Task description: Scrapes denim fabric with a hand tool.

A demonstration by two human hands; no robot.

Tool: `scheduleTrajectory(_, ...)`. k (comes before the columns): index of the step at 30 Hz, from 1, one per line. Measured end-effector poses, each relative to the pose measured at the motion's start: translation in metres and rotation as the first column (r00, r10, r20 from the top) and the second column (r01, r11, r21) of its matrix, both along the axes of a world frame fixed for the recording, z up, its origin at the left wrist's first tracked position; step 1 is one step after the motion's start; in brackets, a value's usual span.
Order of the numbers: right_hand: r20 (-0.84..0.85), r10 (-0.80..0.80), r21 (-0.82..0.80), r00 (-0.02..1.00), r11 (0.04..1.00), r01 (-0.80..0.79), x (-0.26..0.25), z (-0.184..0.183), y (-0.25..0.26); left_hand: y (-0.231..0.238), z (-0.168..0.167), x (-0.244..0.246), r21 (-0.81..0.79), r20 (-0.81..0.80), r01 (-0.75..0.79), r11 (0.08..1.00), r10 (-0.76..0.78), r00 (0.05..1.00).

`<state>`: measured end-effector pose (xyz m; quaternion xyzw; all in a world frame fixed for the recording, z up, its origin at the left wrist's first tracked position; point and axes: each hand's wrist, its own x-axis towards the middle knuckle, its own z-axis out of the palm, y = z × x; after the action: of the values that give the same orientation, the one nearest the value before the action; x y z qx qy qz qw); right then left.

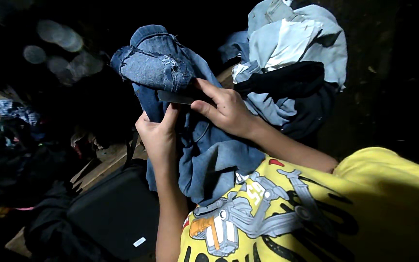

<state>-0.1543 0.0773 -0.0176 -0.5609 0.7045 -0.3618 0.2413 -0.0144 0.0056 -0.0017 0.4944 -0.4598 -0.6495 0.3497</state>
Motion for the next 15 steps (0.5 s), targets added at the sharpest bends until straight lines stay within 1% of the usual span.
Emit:
scheduleTrajectory(2,-0.047,-0.031,-0.032,0.998,0.999,0.030,0.003,-0.001,0.000,0.000,0.000,0.000,0.001,-0.010,-0.003,1.000,0.003,1.000)
scheduleTrajectory(5,-0.030,-0.027,-0.030,0.999,0.999,0.026,0.003,-0.004,0.006,0.001,0.000,0.003,0.005,0.030,0.019,1.000,-0.019,0.999)
scheduleTrajectory(8,-0.001,-0.045,-0.038,0.999,0.998,0.045,0.007,-0.003,0.000,0.002,-0.004,0.003,-0.046,0.016,0.057,0.997,-0.056,0.998)
scheduleTrajectory(11,0.077,-0.049,-0.064,0.996,0.997,0.054,0.013,0.001,-0.012,0.004,-0.005,0.003,-0.066,0.013,0.073,0.995,-0.072,0.997)
scheduleTrajectory(13,0.135,-0.034,-0.044,0.990,0.998,0.040,0.012,0.000,-0.008,0.004,-0.004,0.004,-0.053,0.015,0.038,0.998,-0.037,0.999)
scheduleTrajectory(15,0.154,-0.039,-0.011,0.987,0.999,0.041,0.010,-0.002,-0.001,0.003,-0.004,0.004,-0.060,0.019,0.029,0.998,-0.028,0.999)
